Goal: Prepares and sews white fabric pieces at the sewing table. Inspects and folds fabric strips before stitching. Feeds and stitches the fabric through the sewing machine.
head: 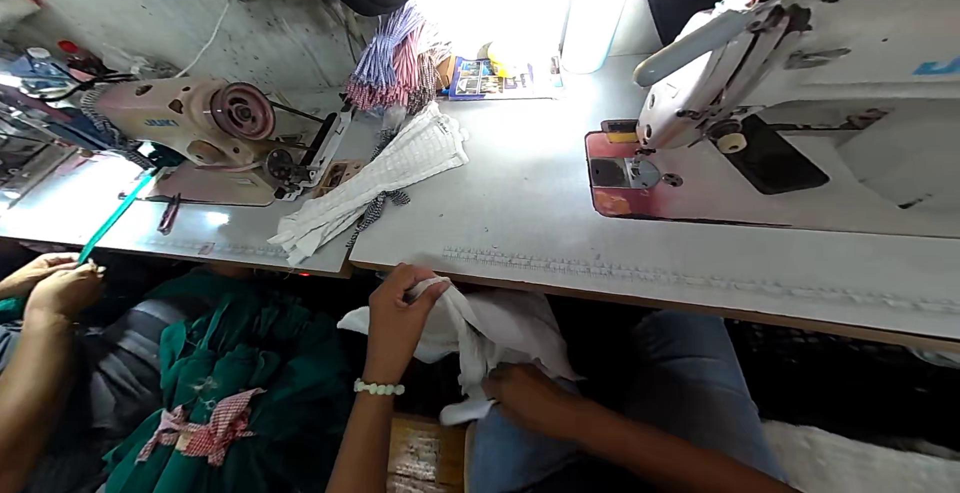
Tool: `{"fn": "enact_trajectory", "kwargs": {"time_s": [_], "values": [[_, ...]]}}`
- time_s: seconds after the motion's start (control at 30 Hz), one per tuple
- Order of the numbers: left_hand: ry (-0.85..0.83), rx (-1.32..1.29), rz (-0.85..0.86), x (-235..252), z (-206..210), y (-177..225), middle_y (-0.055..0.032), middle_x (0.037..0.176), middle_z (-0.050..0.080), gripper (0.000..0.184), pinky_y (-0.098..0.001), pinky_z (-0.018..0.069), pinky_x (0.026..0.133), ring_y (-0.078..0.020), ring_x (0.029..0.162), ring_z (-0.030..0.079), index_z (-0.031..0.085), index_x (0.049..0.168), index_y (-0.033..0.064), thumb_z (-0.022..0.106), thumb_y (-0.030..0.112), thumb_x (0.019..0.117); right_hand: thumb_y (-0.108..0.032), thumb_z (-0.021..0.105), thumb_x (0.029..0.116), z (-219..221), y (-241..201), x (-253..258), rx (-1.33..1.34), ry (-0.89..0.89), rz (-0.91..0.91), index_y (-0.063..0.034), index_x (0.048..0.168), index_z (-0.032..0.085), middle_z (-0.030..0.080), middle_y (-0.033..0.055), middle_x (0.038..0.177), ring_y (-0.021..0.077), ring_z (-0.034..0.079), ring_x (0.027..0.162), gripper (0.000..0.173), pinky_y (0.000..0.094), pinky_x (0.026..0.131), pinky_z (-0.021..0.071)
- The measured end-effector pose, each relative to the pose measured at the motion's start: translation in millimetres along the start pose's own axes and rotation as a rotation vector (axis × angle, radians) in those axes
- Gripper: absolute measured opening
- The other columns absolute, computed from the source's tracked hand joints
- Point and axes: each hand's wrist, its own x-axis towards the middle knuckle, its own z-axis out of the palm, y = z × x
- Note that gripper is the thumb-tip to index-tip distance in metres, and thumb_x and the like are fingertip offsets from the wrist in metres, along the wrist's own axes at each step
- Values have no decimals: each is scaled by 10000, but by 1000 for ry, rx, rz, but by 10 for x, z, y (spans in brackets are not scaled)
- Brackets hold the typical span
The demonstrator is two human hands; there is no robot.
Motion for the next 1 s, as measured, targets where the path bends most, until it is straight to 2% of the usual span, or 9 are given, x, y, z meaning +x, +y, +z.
{"fn": "enact_trajectory", "kwargs": {"time_s": [0.07,0.13,0.2,0.33,0.47,0.6,0.8,0.93,1.0], "values": [[12,-19,-20,16,-54,82,-1,895,676,163,-141,524,703,9,793,629,734,951,29,765,172,879,-1,644,928,-243,-63,-274,210,166,-68,95,1028,694,705,263,975,400,702,923,148,542,846,553],[24,-54,-50,55,-47,232,7,906,695,163,-152,538,702,10,779,643,729,970,33,766,168,885,57,645,891,-495,-95,-499,333,333,-125,44,1104,694,727,181,944,260,711,830,219,404,772,588],[43,-69,-49,128,10,428,17,898,704,163,-150,546,706,16,775,652,730,979,45,767,175,888,79,622,849,-687,-90,-654,324,507,-199,3,1091,740,730,128,933,146,672,774,280,267,694,556],[51,-118,-10,314,152,877,34,856,695,135,-153,538,703,22,766,646,713,959,52,774,144,882,-58,686,811,-980,-127,-903,150,697,-341,-73,912,738,658,52,855,18,592,729,114,105,632,480],[12,-225,72,519,266,1269,54,831,686,128,-157,545,674,14,736,643,712,953,71,795,91,857,-291,619,1011,-1266,-249,-1196,-59,882,-362,-126,1001,748,638,24,768,24,583,657,209,115,605,470],[-132,-382,58,641,503,1574,44,763,679,122,-172,528,615,-4,661,623,719,933,79,804,77,846,-264,630,1018,-1583,-243,-1495,47,974,-375,-100,995,744,679,1,956,-57,614,849,201,54,722,493],[-358,-610,-98,591,985,1668,27,783,681,85,-198,565,642,-24,674,651,689,971,31,731,72,910,-178,694,955,-1818,-286,-1631,417,1135,-292,-146,974,765,723,-117,966,-75,646,827,80,93,714,542],[-287,-654,-241,694,1243,1408,-2,757,676,67,-217,563,636,-50,655,648,671,943,6,715,54,928,-81,689,950,-2153,-64,-1381,433,1350,65,-36,994,737,702,-16,840,1,621,640,79,163,568,530],[-229,-597,-351,807,1350,1188,-29,765,680,100,-238,561,641,-71,653,646,665,943,-5,720,77,938,-130,664,990,-2228,242,-1199,303,1225,305,3,1067,723,690,79,894,93,619,677,164,265,623,533]]}}
